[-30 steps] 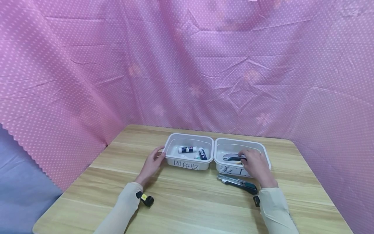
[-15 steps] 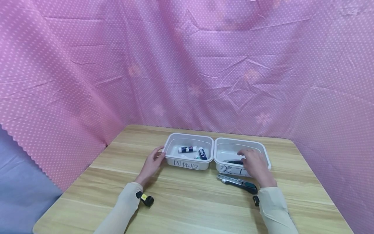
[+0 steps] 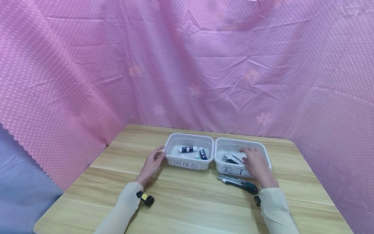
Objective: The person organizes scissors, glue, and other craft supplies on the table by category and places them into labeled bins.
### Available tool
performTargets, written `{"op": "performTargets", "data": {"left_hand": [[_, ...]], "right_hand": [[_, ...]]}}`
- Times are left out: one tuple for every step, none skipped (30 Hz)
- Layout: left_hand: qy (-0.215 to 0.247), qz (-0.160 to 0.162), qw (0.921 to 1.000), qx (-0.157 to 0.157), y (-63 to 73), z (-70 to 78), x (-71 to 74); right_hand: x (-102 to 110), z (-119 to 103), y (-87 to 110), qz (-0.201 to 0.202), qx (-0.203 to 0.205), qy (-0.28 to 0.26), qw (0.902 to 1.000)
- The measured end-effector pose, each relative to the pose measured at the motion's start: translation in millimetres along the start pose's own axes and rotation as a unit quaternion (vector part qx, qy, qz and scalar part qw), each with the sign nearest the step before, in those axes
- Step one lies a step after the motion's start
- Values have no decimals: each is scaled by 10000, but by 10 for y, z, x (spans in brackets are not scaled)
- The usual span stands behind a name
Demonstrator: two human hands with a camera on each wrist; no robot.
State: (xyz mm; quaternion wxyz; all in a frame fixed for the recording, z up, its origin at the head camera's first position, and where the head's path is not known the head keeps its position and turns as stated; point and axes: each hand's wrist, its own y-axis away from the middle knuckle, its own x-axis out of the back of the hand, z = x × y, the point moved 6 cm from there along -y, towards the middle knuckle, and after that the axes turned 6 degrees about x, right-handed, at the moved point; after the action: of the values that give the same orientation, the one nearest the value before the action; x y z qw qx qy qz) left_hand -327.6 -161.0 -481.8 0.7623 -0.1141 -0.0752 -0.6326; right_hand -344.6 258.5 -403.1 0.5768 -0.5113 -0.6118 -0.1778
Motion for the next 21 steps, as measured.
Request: {"op": "performTargets", "data": {"left_hand": [[-2,2,10000,-16,4,5,-1],[0,6,10000,-14,4,5,-1],[2,6,10000,-14,3,3,-2],[14,4,10000,6,-2,0,-2],[15,-5,10000,5,-2,-1,-4],[15,-9,10000,-3,-2,-1,-4],[12,-7,10000,1,1,2,-2],[15,-3,10000,22,1,0,0],[15,-3,10000,25,3,2,2],[-3,-3,10000,-10,5,5,4],[-13,1,10000,0,8,5,7],[-12,-2,10000,-4,7,5,8],[-24,-11,10000,-8,4,1,8],[-22,-29,10000,-15,1,-1,5],[-28,-45,10000,-23,-1,-5,3],[-31,-57,10000,-18,-4,-8,1],[-19,-68,10000,15,-6,-12,-1],[0,-82,10000,17,-7,-13,-3],[0,-85,10000,22,-7,-13,-4],[14,-90,10000,34,-5,-10,-5],[23,-91,9999,45,-3,-7,-6]], "right_hand": [[14,-7,3,32,30,10,10000],[26,-18,7,59,71,22,10000],[38,-29,11,78,105,29,9999],[49,-42,15,90,134,33,9999],[59,-53,19,98,164,51,9998],[67,-66,22,94,204,72,9997],[76,-80,25,90,242,93,9996],[83,-96,31,81,277,109,9995],[91,-113,36,76,310,118,9994],[98,-128,44,72,331,124,9993],[106,-143,53,75,356,139,9992],[112,-159,63,83,380,154,9991],[120,-171,75,104,382,160,9991],[126,-179,85,137,394,179,9990],[133,-188,97,171,400,199,9989],[138,-199,107,200,416,221,9987],[141,-211,119,236,447,261,9984],[141,-218,129,254,464,287,9982],[141,-227,139,277,497,315,9979],[139,-239,151,310,542,344,9975],[139,-252,166,333,571,346,9972]]}}
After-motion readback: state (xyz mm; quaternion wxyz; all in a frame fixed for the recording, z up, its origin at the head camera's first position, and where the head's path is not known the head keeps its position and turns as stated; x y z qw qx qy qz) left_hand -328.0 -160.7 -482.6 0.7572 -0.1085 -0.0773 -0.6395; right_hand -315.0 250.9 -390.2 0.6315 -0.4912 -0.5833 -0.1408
